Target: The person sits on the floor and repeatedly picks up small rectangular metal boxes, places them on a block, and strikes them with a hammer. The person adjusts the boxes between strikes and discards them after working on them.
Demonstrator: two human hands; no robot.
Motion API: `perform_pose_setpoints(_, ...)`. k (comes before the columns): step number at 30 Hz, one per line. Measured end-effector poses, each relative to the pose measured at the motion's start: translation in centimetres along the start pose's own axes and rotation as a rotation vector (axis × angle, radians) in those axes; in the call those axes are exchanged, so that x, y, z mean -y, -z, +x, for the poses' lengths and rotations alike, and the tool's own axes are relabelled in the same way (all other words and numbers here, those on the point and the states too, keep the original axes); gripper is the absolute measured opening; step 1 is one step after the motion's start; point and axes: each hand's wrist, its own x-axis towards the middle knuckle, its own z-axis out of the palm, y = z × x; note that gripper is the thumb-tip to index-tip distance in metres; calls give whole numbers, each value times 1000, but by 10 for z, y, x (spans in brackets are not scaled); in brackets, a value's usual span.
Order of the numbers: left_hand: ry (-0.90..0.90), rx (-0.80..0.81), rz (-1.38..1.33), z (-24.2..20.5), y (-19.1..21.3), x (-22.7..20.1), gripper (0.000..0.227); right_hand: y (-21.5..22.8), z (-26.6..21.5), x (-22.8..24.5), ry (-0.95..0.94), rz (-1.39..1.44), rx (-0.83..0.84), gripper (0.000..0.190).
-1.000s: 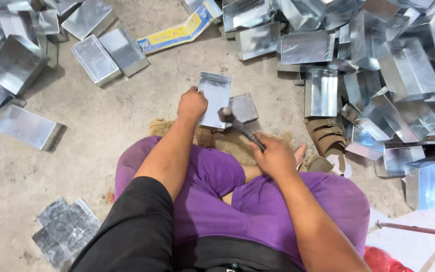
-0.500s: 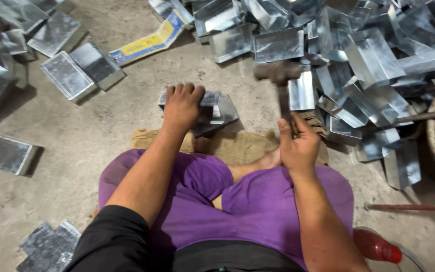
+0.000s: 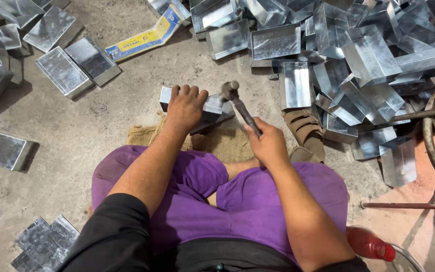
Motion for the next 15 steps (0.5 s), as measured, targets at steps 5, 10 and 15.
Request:
perform_pose_setpoints(5,97,-164,-349,-6,3,-2,24,20,-2,1,127,208,-171,38)
perform_pose_setpoints(10,242,-363,-850,-5,-15,-7,51,61,-20,20,440,275,-354,34)
perform_pose_setpoints(15,384,32,-880,-8,-26,-7,49,93,-39,55,681,595,-514,29)
